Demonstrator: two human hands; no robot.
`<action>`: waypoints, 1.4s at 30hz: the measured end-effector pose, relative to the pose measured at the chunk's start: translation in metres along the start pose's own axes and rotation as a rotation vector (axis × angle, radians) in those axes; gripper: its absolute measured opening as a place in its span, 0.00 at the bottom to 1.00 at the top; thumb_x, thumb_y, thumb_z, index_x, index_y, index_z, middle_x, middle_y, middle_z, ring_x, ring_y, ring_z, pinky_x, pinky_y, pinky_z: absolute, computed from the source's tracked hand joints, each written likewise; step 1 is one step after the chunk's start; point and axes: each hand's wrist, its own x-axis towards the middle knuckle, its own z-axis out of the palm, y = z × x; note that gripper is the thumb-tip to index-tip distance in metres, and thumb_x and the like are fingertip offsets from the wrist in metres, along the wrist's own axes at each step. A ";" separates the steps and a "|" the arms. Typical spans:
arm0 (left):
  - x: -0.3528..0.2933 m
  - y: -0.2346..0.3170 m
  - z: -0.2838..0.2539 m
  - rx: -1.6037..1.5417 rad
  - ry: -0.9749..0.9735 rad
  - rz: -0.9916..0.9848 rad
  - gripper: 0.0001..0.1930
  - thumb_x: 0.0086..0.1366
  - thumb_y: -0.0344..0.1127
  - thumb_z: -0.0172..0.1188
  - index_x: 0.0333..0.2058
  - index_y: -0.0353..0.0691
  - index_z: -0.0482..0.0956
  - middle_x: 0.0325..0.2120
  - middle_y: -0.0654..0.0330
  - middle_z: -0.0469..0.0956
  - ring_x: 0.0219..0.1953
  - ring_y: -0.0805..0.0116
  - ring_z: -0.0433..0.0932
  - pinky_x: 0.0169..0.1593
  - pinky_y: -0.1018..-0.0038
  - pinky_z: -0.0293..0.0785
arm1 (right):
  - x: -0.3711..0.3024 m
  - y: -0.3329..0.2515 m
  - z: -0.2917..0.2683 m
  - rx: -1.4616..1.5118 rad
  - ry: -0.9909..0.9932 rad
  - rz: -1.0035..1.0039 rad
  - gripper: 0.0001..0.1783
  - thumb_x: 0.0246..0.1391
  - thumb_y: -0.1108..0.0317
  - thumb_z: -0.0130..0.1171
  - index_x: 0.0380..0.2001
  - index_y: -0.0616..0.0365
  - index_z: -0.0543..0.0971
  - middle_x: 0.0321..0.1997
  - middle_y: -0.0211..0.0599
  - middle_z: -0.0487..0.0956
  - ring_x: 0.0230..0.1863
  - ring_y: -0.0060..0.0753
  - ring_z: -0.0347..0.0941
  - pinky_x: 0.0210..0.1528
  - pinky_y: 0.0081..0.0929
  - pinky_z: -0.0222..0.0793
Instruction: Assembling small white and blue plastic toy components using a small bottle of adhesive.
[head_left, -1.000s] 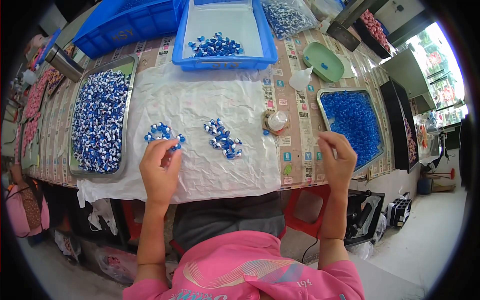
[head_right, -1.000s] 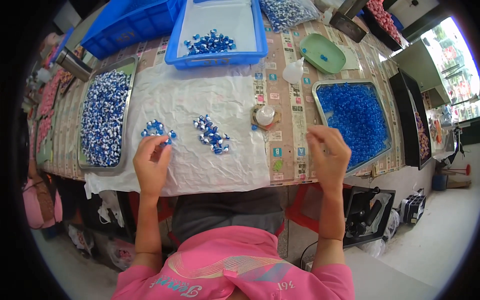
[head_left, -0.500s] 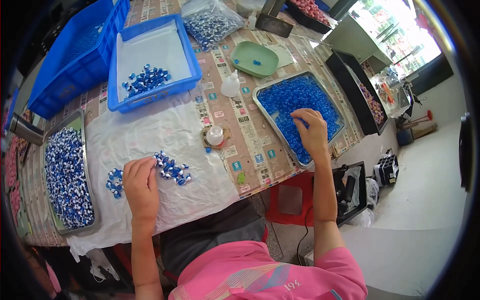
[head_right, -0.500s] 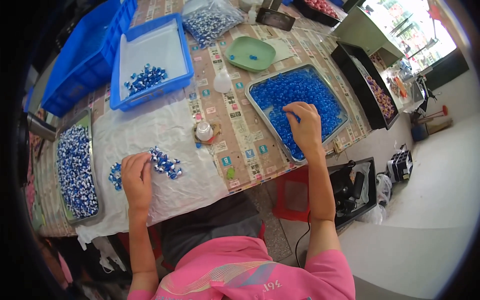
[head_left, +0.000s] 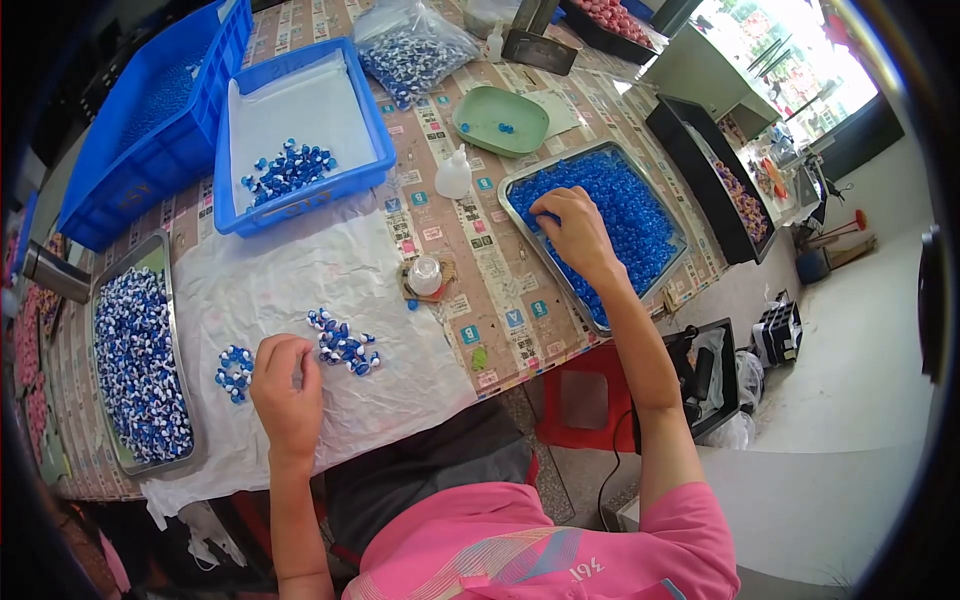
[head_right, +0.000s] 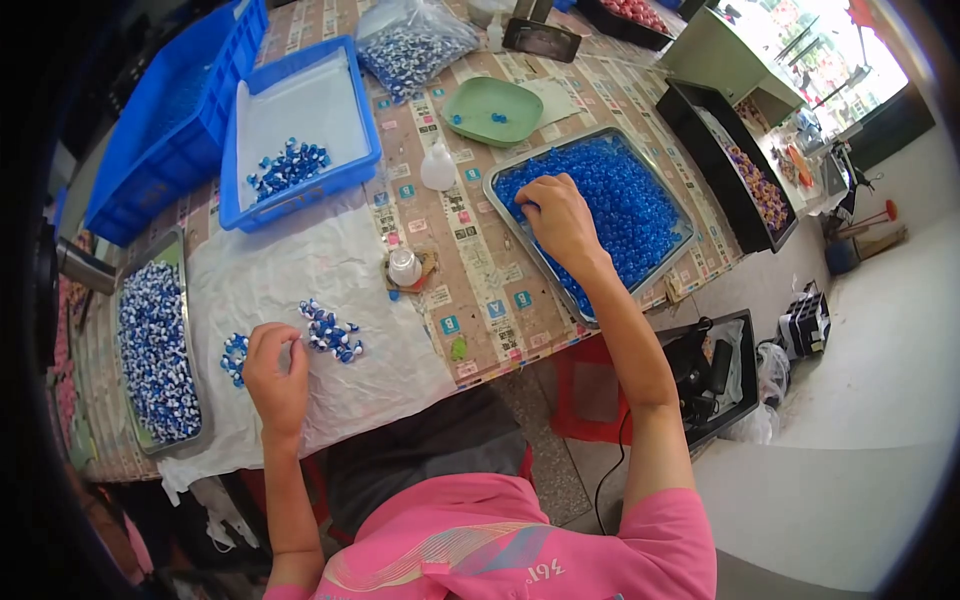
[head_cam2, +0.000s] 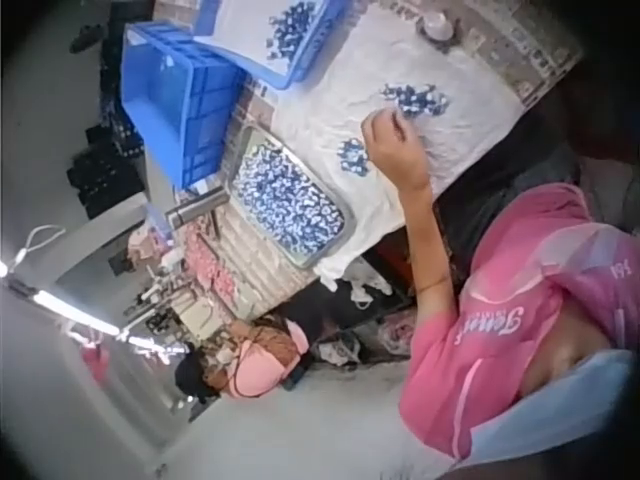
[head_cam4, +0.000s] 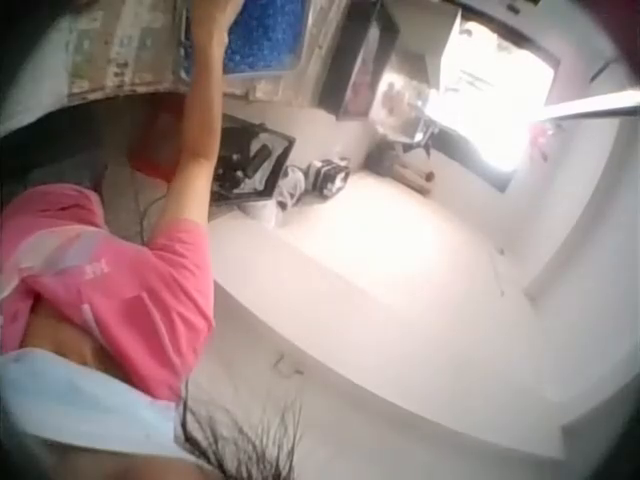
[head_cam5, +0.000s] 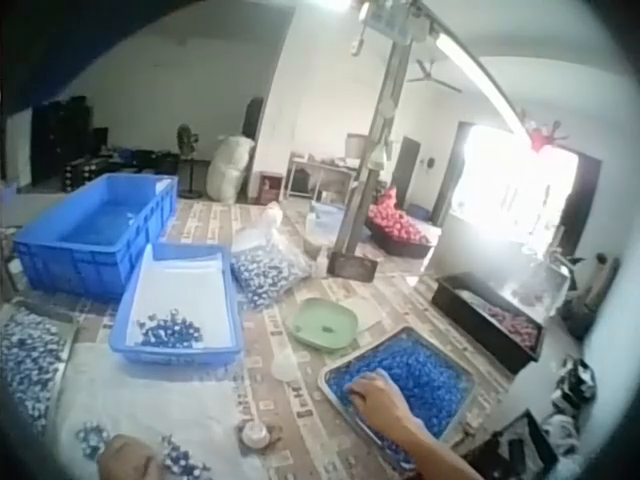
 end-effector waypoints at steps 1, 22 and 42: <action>-0.001 0.002 -0.003 -0.031 0.016 0.008 0.09 0.50 0.14 0.58 0.30 0.33 0.76 0.31 0.56 0.77 0.35 0.63 0.76 0.39 0.74 0.72 | 0.001 0.000 0.001 -0.004 -0.021 0.013 0.08 0.46 0.77 0.63 0.33 0.59 0.82 0.38 0.39 0.80 0.45 0.46 0.72 0.50 0.37 0.68; -0.050 0.029 -0.006 -1.204 -0.302 -0.759 0.06 0.62 0.21 0.57 0.38 0.35 0.77 0.34 0.59 0.79 0.36 0.70 0.81 0.42 0.74 0.79 | -0.050 -0.081 0.005 0.699 -0.002 -0.012 0.11 0.47 0.83 0.63 0.37 0.66 0.80 0.44 0.36 0.78 0.42 0.25 0.76 0.44 0.21 0.73; -0.055 0.007 -0.009 -1.361 -0.347 -0.939 0.10 0.64 0.22 0.58 0.44 0.34 0.77 0.34 0.58 0.80 0.37 0.69 0.82 0.43 0.74 0.81 | -0.064 -0.156 0.023 0.967 -0.322 0.074 0.11 0.46 0.85 0.64 0.36 0.66 0.80 0.42 0.35 0.75 0.42 0.23 0.75 0.45 0.19 0.74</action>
